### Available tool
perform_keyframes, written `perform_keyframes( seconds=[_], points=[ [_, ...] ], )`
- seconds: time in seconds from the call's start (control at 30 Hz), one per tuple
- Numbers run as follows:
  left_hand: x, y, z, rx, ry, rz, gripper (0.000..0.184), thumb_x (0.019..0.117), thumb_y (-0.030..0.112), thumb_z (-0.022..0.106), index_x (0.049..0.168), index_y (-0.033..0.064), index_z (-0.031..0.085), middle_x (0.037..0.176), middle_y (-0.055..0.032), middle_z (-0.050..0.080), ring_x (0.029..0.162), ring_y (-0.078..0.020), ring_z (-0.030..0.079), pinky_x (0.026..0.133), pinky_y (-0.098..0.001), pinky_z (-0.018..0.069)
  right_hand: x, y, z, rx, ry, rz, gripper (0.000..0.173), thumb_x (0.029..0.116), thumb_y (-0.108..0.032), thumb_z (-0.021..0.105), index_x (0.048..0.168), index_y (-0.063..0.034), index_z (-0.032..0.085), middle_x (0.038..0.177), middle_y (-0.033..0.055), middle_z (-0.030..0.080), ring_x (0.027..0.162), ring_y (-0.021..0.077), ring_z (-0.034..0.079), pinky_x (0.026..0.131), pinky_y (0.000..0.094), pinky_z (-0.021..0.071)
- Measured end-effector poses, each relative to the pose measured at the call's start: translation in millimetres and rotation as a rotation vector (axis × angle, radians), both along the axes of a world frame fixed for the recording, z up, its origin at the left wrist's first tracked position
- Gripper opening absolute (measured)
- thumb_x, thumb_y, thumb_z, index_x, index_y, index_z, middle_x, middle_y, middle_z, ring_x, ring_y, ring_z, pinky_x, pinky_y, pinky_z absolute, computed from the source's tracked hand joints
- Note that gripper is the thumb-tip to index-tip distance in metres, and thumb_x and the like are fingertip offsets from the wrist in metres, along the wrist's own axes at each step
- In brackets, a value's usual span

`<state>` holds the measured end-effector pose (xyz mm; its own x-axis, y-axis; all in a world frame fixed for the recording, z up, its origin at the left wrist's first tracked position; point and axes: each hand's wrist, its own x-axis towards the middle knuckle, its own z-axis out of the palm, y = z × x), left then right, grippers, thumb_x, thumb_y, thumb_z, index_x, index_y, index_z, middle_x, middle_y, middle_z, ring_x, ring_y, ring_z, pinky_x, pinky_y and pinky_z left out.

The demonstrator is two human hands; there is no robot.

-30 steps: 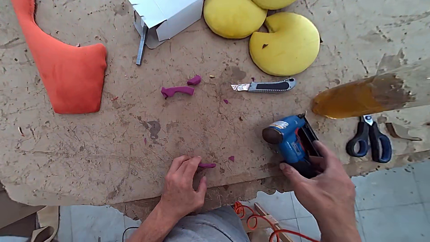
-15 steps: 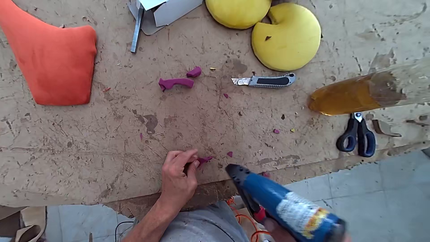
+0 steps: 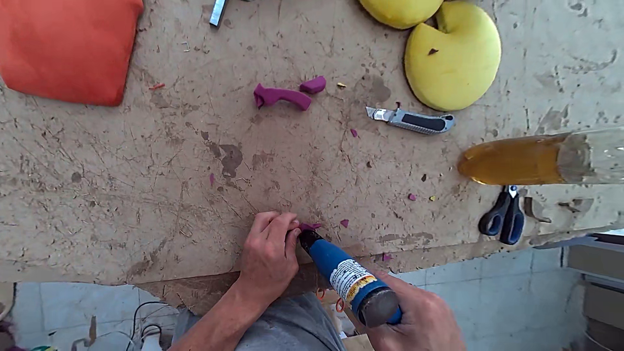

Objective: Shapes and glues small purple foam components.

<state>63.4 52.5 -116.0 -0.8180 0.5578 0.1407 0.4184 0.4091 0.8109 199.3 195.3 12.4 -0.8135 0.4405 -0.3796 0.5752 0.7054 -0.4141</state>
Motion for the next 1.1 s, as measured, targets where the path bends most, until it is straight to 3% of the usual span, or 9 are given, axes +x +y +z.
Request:
perform_keyframes(
  seconds=[0.2, 0.37, 0.43, 0.5, 0.57, 0.77, 0.9, 1.0, 1.1],
  points=[
    [0.0, 0.7, 0.6, 0.020, 0.006, -0.010, 0.018, 0.0962, 0.014, 0.067, 0.111, 0.0063, 0.073, 0.103, -0.0004, 0.075, 0.102, -0.0129, 0.068, 0.090, -0.0272, 0.0573, -4.9, 7.1, -3.0, -0.001, -0.015, 0.047, 0.039, 0.0806, -0.035, 0.068, 0.113, -0.0163, 0.077, 0.092, -0.0002, 0.077, 0.080, 0.0111, 0.073, 0.064, 0.0384, 0.0594],
    [0.1, 0.6, -0.1, 0.016, 0.002, -0.009, 0.017, 0.0973, 0.015, 0.066, 0.110, 0.0067, 0.073, 0.103, -0.0005, 0.075, 0.103, -0.0129, 0.068, 0.090, -0.0275, 0.0576, -7.6, 8.7, -5.8, 0.061, -0.032, 0.029, 0.028, 0.0770, -0.044, 0.065, 0.092, -0.0219, 0.076, 0.071, -0.0062, 0.070, 0.063, 0.0076, 0.067, 0.051, 0.0375, 0.0521],
    [-0.6, 0.8, 0.8, 0.020, -0.007, -0.012, 0.021, 0.0982, 0.017, 0.065, 0.114, 0.0059, 0.072, 0.104, -0.0001, 0.075, 0.105, -0.0124, 0.068, 0.091, -0.0278, 0.0576, 2.2, 15.1, 2.5, 0.028, -0.013, -0.016, 0.029, 0.0809, -0.043, 0.069, 0.095, -0.0192, 0.075, 0.075, -0.0052, 0.071, 0.067, 0.0070, 0.068, 0.055, 0.0370, 0.0550],
    [-3.6, -2.7, 2.3, 0.016, -0.020, -0.032, 0.027, 0.1011, 0.017, 0.061, 0.124, 0.0042, 0.067, 0.105, 0.0007, 0.075, 0.106, -0.0122, 0.068, 0.093, -0.0284, 0.0571, 15.0, 24.5, 18.6, -0.049, -0.020, -0.100, 0.033, 0.0831, -0.035, 0.075, 0.105, -0.0109, 0.073, 0.086, 0.0011, 0.075, 0.078, 0.0096, 0.072, 0.067, 0.0400, 0.0611],
    [-6.9, -9.7, 5.7, 0.037, -0.064, -0.091, 0.033, 0.1025, 0.017, 0.054, 0.133, 0.0036, 0.061, 0.112, 0.0009, 0.074, 0.110, -0.0116, 0.067, 0.094, -0.0291, 0.0566, 29.9, 30.9, 30.2, -0.073, -0.001, -0.172, 0.031, 0.0832, -0.028, 0.077, 0.103, -0.0049, 0.071, 0.088, 0.0056, 0.075, 0.081, 0.0096, 0.072, 0.072, 0.0379, 0.0615],
    [-17.5, -26.7, 3.7, 0.146, -0.001, -0.171, 0.053, 0.0830, 0.013, 0.067, 0.135, 0.0098, 0.062, 0.131, -0.0005, 0.067, 0.122, -0.0164, 0.059, 0.101, -0.0341, 0.0533, 43.9, 33.5, 33.9, -0.032, -0.014, -0.159, 0.030, 0.0842, -0.029, 0.076, 0.100, -0.0036, 0.072, 0.087, 0.0092, 0.075, 0.080, 0.0131, 0.073, 0.072, 0.0403, 0.0604],
    [-22.6, -28.2, 3.8, -0.044, 0.154, -0.228, 0.056, 0.0820, 0.033, 0.075, 0.133, 0.0144, 0.065, 0.140, -0.0010, 0.063, 0.131, -0.0244, 0.052, 0.106, -0.0474, 0.0409, 32.2, 27.4, 34.2, -0.020, -0.037, -0.105, 0.031, 0.0859, -0.030, 0.074, 0.107, -0.0085, 0.074, 0.090, 0.0059, 0.077, 0.082, 0.0129, 0.074, 0.071, 0.0426, 0.0608],
    [-21.5, -23.0, -1.5, -0.117, 0.252, -0.279, 0.043, 0.0902, 0.039, 0.072, 0.129, 0.0199, 0.070, 0.126, 0.0018, 0.069, 0.124, -0.0220, 0.057, 0.104, -0.0471, 0.0411, 23.4, 22.6, 31.7, 0.013, -0.041, -0.077, 0.033, 0.0843, -0.029, 0.073, 0.110, -0.0096, 0.076, 0.090, 0.0046, 0.077, 0.081, 0.0125, 0.074, 0.069, 0.0416, 0.0605],
    [-23.2, -17.8, -4.6, -0.057, 0.232, -0.296, 0.021, 0.0989, 0.032, 0.066, 0.110, 0.0202, 0.079, 0.110, 0.0036, 0.073, 0.113, -0.0187, 0.062, 0.100, -0.0432, 0.0449, 22.2, 21.1, 26.8, 0.057, -0.036, -0.056, 0.034, 0.0841, -0.030, 0.072, 0.111, -0.0096, 0.076, 0.089, 0.0048, 0.077, 0.079, 0.0138, 0.073, 0.068, 0.0416, 0.0596]
  ],
)
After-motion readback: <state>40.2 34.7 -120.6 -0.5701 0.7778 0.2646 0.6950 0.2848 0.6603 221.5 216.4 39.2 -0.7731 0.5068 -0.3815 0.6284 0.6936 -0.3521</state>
